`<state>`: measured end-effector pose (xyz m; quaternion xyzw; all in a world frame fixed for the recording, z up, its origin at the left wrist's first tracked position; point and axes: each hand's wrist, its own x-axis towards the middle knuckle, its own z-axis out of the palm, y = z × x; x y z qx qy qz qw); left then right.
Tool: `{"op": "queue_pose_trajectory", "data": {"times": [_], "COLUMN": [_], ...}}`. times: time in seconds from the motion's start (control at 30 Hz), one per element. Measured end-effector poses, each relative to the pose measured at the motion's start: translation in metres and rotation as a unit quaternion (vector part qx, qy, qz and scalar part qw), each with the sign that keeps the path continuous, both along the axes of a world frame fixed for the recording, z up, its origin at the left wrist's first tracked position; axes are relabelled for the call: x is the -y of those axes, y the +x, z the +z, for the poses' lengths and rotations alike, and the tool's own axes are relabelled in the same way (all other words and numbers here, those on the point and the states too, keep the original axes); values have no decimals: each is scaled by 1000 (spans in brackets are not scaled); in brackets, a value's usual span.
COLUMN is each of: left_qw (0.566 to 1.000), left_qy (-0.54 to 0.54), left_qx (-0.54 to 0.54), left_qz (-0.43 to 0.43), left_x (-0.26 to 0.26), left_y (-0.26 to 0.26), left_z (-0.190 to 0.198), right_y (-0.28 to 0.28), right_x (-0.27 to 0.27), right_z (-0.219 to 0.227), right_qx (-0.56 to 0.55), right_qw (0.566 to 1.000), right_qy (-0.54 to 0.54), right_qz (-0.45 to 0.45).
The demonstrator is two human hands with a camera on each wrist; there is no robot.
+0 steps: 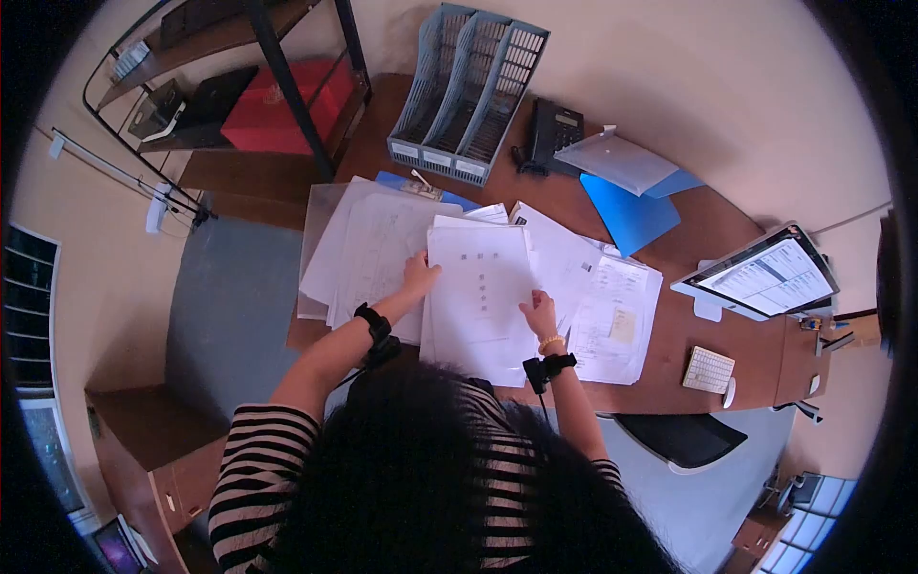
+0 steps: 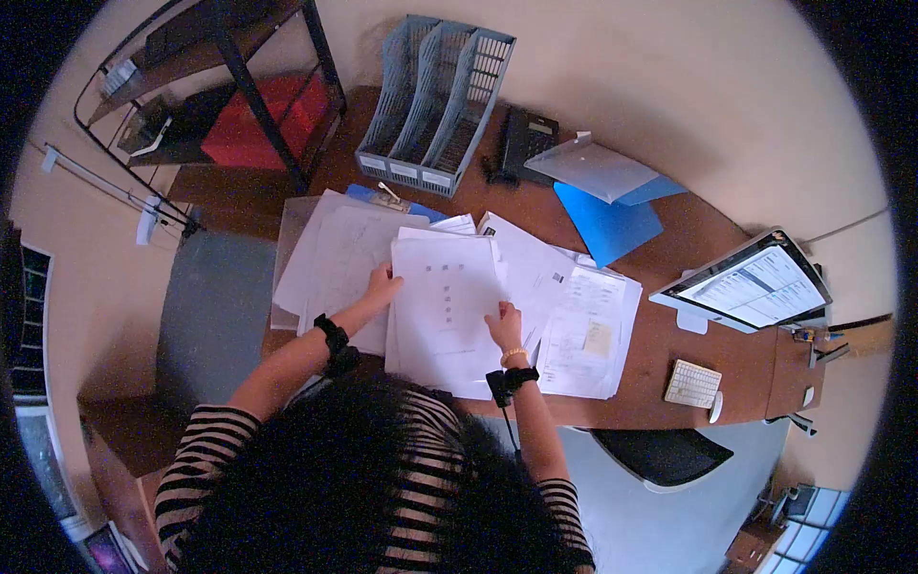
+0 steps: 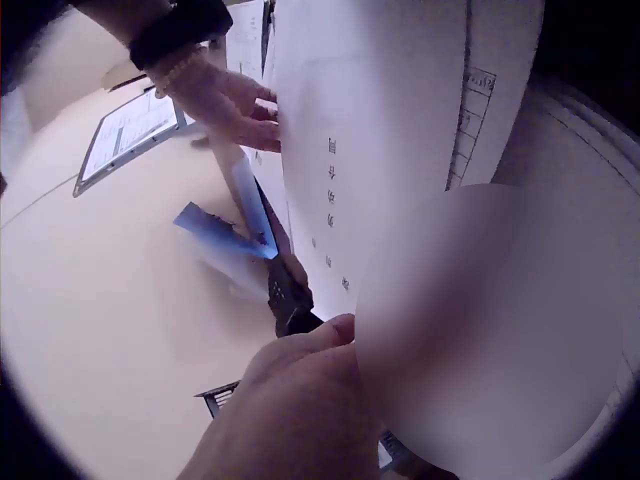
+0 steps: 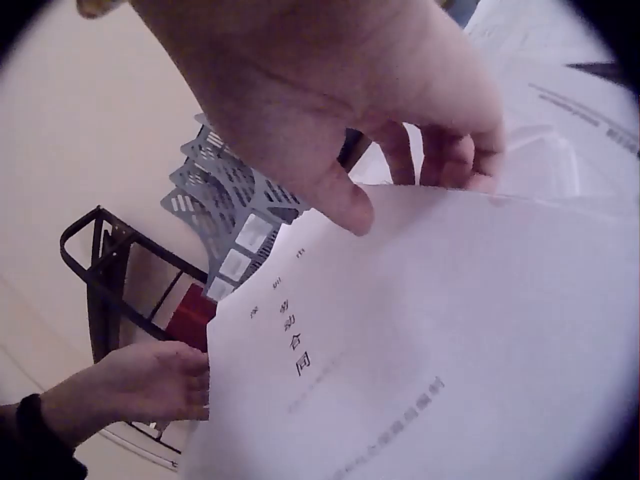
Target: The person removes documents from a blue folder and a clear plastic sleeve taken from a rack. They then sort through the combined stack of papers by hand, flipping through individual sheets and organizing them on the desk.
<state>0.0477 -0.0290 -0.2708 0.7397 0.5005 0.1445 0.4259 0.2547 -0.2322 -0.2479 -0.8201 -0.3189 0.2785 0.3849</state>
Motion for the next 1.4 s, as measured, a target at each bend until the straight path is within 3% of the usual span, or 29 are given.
{"op": "queue_pose_trajectory", "data": {"times": [0.07, 0.17, 0.37, 0.47, 0.57, 0.7, 0.8, 0.87, 0.9, 0.97, 1.03, 1.1, 1.13, 1.23, 1.4], "left_qw": [991, 982, 962, 966, 973, 965, 945, 913, 913, 898, 895, 893, 903, 911, 902], "left_qy": [-45, -128, -244, -225, -198, -216, -225, -246, -245, -256, -242, -225, -203, -145, -30], "left_qx": [112, 105, 124, 109, 110, 141, 214, 291, 290, 307, 316, 325, 317, 333, 408], "left_qz": [58, 87, -18, -63, -44, -49, -106, -146, -149, -183, -200, -213, -207, -194, -140], "left_x": [2, 12, 6, 15, 14, 21, 29, 38, 41, 47, 51, 52, 51, 51, 54], "left_y": [1, 7, 18, 17, 19, 20, 22, 21, 19, 15, 9, 4, 0, -11, -26], "left_z": [9, 67, 36, 74, 60, 74, 83, 114, 127, 150, 173, 190, 196, 210, 225], "right_y": [-1, -6, -4, -6, -10, -10, -6, -7, -7, -6, -4, -4, -12, -21, -34], "right_x": [2, -1, 0, 7, 17, 29, 38, 41, 42, 41, 42, 41, 38, 30, 20], "right_z": [0, 27, 24, 24, 32, 30, 22, 27, 29, 36, 67, 85, 105, 107, 121], "right_qx": [105, 54, 22, 11, 12, 1, -53, -134, -133, -60, -67, -197, -227, -157, -119], "right_qw": [993, 994, 995, 996, 995, 992, 992, 991, 991, 988, 992, 964, 951, 948, 951], "right_qy": [-45, -86, -92, -84, -76, -98, -64, -5, -3, 114, 82, 177, 210, 276, 285], "right_qz": [25, 30, 23, 39, 63, 85, 91, 11, 8, -89, -73, 9, 8, -22, -24]}}
